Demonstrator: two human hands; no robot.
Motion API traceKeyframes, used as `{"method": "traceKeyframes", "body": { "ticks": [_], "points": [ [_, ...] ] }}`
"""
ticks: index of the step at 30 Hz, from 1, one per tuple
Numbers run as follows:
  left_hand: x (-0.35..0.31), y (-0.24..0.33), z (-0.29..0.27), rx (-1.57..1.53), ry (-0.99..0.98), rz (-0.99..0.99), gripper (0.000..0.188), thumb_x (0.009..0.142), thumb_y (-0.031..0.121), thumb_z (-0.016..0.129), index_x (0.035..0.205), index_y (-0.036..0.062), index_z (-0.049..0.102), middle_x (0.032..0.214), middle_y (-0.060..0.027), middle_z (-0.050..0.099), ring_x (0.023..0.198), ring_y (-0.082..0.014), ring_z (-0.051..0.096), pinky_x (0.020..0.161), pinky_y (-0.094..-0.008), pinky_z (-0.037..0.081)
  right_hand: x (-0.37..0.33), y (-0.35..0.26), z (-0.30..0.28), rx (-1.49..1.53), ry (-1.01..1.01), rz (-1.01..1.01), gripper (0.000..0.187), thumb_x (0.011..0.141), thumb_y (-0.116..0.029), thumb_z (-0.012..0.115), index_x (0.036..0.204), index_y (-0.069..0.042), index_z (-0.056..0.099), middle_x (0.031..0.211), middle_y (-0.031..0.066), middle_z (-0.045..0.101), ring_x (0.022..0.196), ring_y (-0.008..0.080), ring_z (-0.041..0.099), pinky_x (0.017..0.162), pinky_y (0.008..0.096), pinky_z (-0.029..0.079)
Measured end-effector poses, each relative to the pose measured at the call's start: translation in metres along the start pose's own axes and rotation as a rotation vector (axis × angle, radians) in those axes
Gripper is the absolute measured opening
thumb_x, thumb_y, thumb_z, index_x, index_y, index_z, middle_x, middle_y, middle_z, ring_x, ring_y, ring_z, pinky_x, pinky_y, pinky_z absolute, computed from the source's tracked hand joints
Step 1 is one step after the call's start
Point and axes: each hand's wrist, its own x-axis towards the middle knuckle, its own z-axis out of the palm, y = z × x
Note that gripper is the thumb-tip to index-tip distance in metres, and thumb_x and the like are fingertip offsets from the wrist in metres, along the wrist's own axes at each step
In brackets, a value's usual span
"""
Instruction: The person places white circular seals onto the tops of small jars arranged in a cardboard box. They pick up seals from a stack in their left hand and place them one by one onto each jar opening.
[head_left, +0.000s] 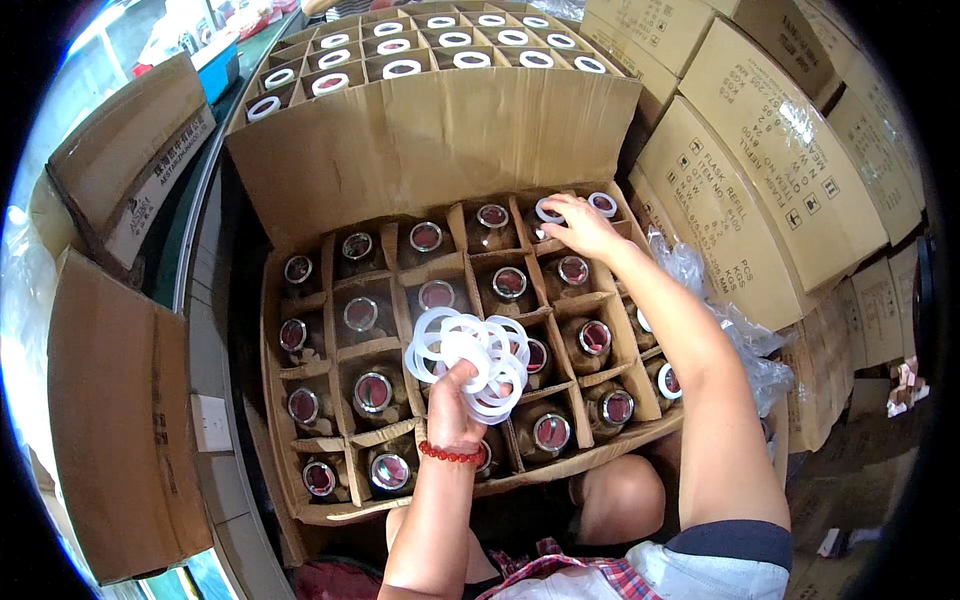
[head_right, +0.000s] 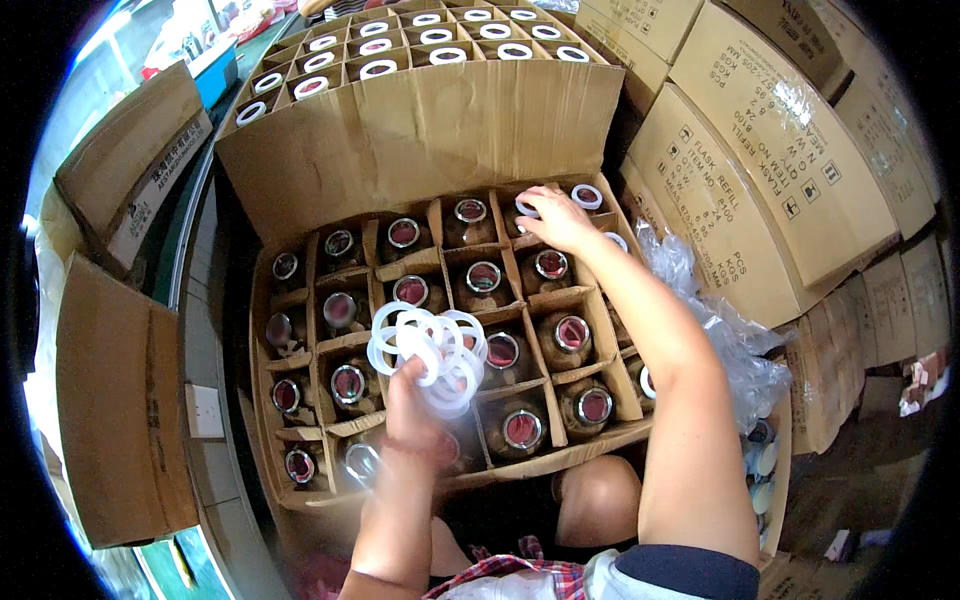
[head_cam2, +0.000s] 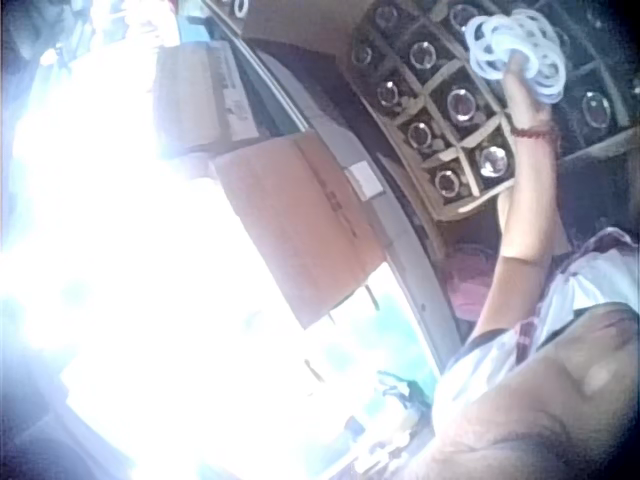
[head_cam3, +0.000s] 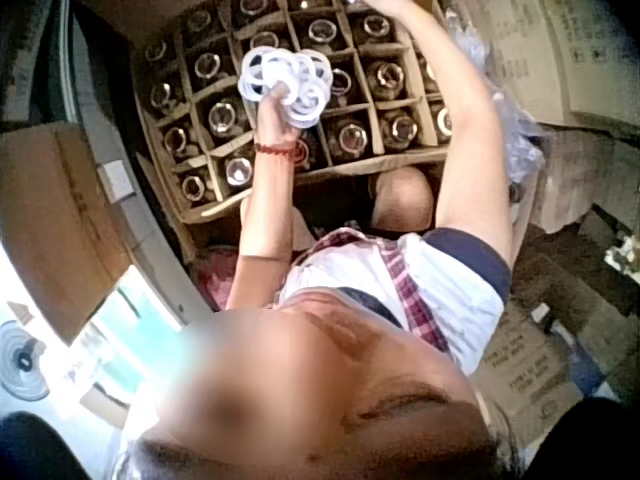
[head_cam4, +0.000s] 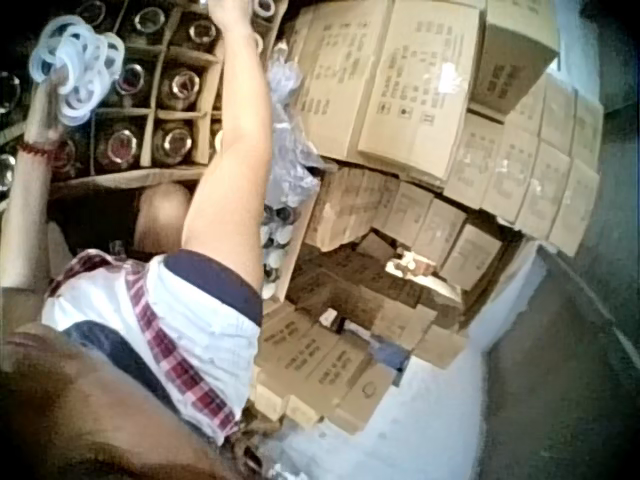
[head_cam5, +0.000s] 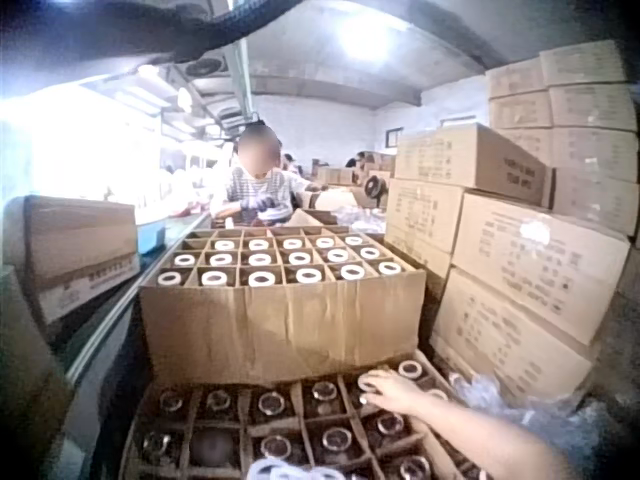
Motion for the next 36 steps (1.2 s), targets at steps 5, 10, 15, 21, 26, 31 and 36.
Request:
{"method": "traceKeyframes", "body": {
  "ticks": [5, 10, 15, 21, 26, 31, 36],
  "points": [
    [0.004, 0.001, -0.012, 0.174, -0.006, 0.029, 0.045, 0.083, 0.018, 0.050, 0.126, 0.0010, 0.048, 0.114, -0.0170, 0.061, 0.100, -0.0280, 0.061, 0.081, -0.0373, 0.052, -0.061, -0.124, -0.038, 0.927, -0.425, 0.098, 0.035, 0.094, -0.027, 0.056, 0.118, -0.002, 0.058, 0.112, 0.0031, 0.063, 0.100, 0.0138, 0.059, 0.084, 0.0306, 0.048],
    [0.004, 0.000, -0.002, 0.257, -0.057, 0.036, 0.047, 0.082, 0.014, 0.050, 0.127, 0.0018, 0.046, 0.117, -0.0159, 0.057, 0.103, -0.0293, 0.060, 0.087, -0.0406, 0.052, -0.095, -0.133, -0.036, 0.944, -0.406, -0.004, 0.023, 0.092, -0.013, 0.059, 0.107, 0.004, 0.064, 0.097, 0.0066, 0.062, 0.084, 0.0101, 0.057, 0.074, 0.0253, 0.047],
    [0.009, -0.001, -0.007, 0.149, -0.057, 0.049, 0.045, 0.077, 0.008, 0.057, 0.121, 0.0021, 0.048, 0.105, -0.0138, 0.062, 0.085, -0.0259, 0.066, 0.058, -0.0355, 0.059, -0.101, -0.142, -0.053, 1.163, -0.473, 0.338, 0.023, 0.093, -0.020, 0.059, 0.102, 0.000, 0.067, 0.079, 0.0025, 0.063, 0.063, 0.0039, 0.054, 0.049, 0.0163, 0.038],
    [0.004, 0.002, -0.007, 0.070, -0.057, 0.005, 0.039, 0.079, 0.008, 0.054, 0.118, 0.0009, 0.052, 0.102, -0.0146, 0.062, 0.083, -0.0277, 0.065, 0.059, -0.0362, 0.058, -0.103, -0.115, -0.060, 1.471, -0.174, 0.517, 0.016, 0.094, -0.018, 0.055, 0.091, -0.004, 0.061, 0.077, 0.0024, 0.064, 0.059, 0.0041, 0.055, 0.046, 0.0158, 0.040],
    [0.003, 0.004, 0.004, 0.128, -0.056, 0.043, 0.033, 0.079, 0.008, 0.054, 0.111, -0.0020, 0.055, 0.099, -0.0143, 0.062, 0.074, -0.0250, 0.063, 0.051, -0.0326, 0.052, -0.099, -0.040, -0.032, 0.667, 0.224, 0.321, 0.016, 0.090, -0.018, 0.060, 0.095, -0.003, 0.062, 0.086, 0.0048, 0.064, 0.072, 0.0116, 0.061, 0.056, 0.0235, 0.047],
    [0.002, 0.006, 0.005, 0.113, -0.038, 0.069, 0.035, 0.083, 0.012, 0.054, 0.115, -0.0016, 0.052, 0.100, -0.0177, 0.062, 0.076, -0.0260, 0.063, 0.052, -0.0331, 0.053, -0.105, -0.014, 0.007, -0.213, 0.195, -0.073, 0.017, 0.079, -0.015, 0.064, 0.093, -0.005, 0.064, 0.103, 0.0085, 0.061, 0.098, 0.0290, 0.058, 0.082, 0.0386, 0.048],
    [0.000, 0.011, 0.002, 0.115, -0.041, 0.054, 0.037, 0.084, 0.011, 0.051, 0.118, -0.0012, 0.050, 0.102, -0.0202, 0.062, 0.079, -0.0273, 0.064, 0.054, -0.0337, 0.054, -0.115, -0.027, 0.005, -0.246, 0.081, -0.145, 0.015, 0.077, -0.009, 0.062, 0.091, -0.004, 0.066, 0.116, 0.0119, 0.058, 0.111, 0.0312, 0.052, 0.093, 0.0425, 0.042]
  ]
}}
